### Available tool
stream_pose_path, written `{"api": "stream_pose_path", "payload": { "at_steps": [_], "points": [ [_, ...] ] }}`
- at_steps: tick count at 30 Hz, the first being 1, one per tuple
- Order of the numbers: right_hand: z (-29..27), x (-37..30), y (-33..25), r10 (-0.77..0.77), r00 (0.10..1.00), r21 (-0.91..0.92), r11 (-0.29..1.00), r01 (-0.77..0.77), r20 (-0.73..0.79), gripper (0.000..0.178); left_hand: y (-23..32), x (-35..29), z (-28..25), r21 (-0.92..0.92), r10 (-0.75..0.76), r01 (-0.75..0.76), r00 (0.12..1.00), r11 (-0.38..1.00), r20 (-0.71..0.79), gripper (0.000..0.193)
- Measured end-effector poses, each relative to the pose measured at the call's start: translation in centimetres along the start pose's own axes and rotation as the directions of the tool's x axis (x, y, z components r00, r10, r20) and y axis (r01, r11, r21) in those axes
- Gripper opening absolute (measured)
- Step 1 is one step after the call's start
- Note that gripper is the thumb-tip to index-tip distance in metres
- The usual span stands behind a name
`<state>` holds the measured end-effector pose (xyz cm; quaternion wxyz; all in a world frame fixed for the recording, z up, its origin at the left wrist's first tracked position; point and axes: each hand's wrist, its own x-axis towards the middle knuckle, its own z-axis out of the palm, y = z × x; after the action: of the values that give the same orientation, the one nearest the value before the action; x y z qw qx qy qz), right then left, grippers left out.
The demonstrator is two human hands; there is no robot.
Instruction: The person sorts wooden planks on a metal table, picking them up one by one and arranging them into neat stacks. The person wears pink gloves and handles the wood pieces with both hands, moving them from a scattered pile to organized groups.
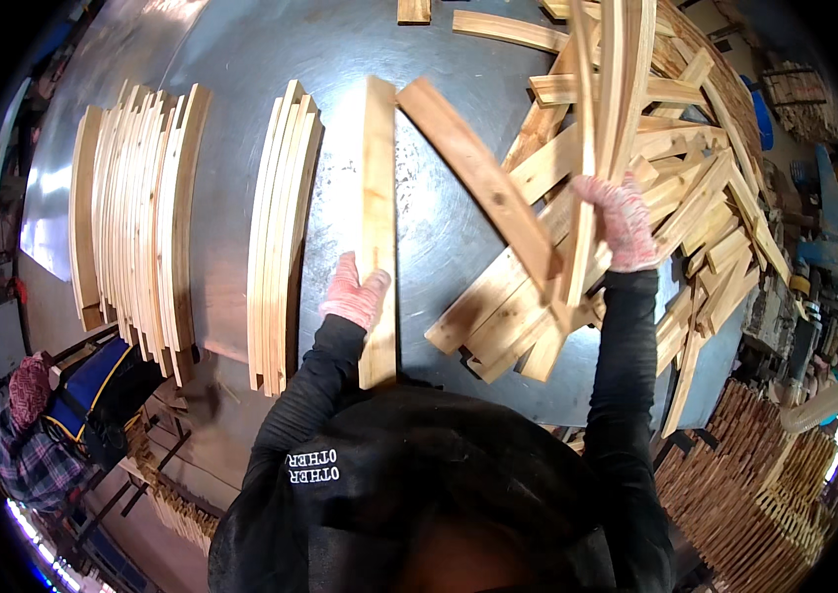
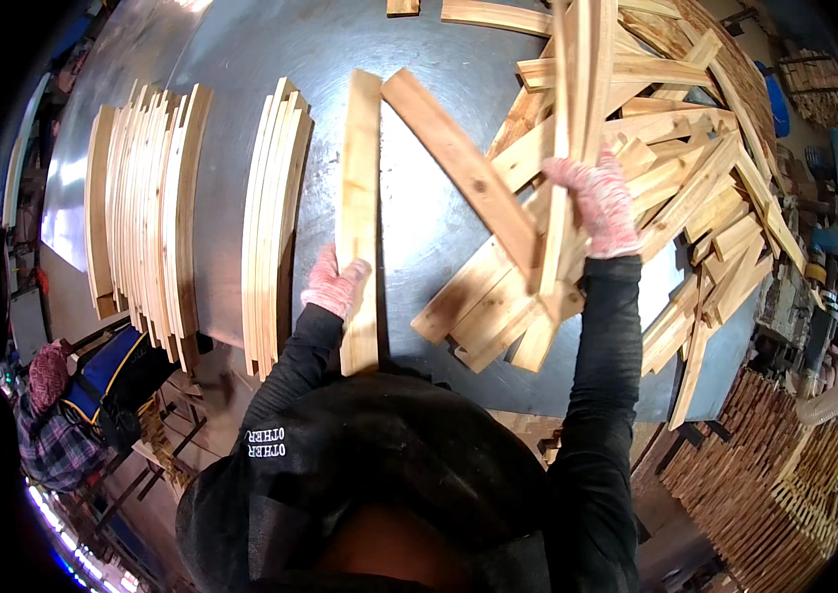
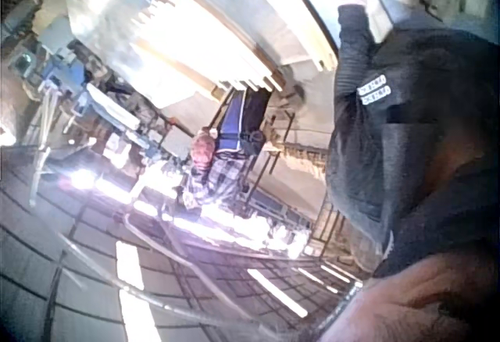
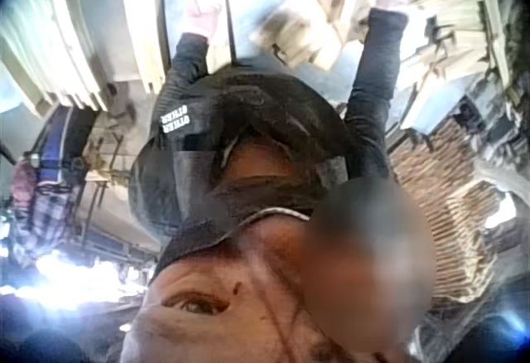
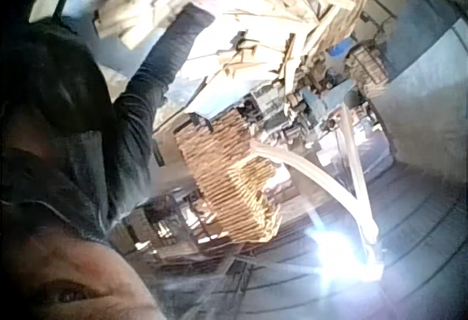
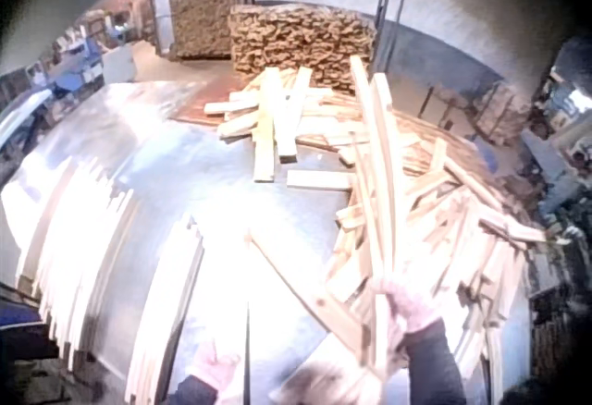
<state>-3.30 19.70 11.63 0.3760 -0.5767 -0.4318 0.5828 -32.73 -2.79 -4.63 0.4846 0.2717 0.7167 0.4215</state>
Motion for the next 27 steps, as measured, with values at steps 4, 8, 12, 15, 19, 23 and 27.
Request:
{"api": "stream_pose_path", "payload": {
  "at_steps": [4,8,12,15,19,23,27],
  "points": [
    [3.3,-3.2,4.4,0.001,0.953,0.023,1.0,-0.009,0.305,0.024,3.7,1.4,-2.3,0.373,0.113,-0.081,0.992,0.924,-0.064,0.061],
    [10.8,-4.8,12.0,0.202,0.88,0.455,0.793,-0.404,0.429,0.033,8.2,1.2,-1.8,0.509,0.109,-0.038,0.988,0.86,-0.11,0.064],
    [18.4,-7.3,19.4,0.268,0.907,0.255,0.899,-0.357,0.326,0.03,6.8,1.4,-2.1,0.401,-0.063,0.017,0.993,0.916,0.101,0.089],
    [18.0,-8.0,22.5,-0.024,0.817,-0.205,0.963,0.173,0.576,0.04,6.0,-0.6,-2.8,0.57,-0.079,0.036,0.996,0.821,0.051,0.107],
    [17.4,-7.8,24.5,0.248,0.716,0.139,0.89,-0.435,0.653,0.028,0.4,0.8,-4.3,0.465,-0.009,0.01,1.0,0.885,-0.004,0.086],
    [18.9,-10.6,19.9,0.42,0.737,0.207,0.778,-0.593,0.53,0.036,0.3,0.9,-5.4,0.478,-0.078,0.102,0.995,0.872,-0.07,0.065],
    [21.4,-11.2,17.0,0.323,0.893,-0.796,0.601,0.062,0.313,0.075,1.8,-2.8,-6.3,0.467,-0.048,0.088,0.994,0.88,-0.097,0.081]
  ]
}}
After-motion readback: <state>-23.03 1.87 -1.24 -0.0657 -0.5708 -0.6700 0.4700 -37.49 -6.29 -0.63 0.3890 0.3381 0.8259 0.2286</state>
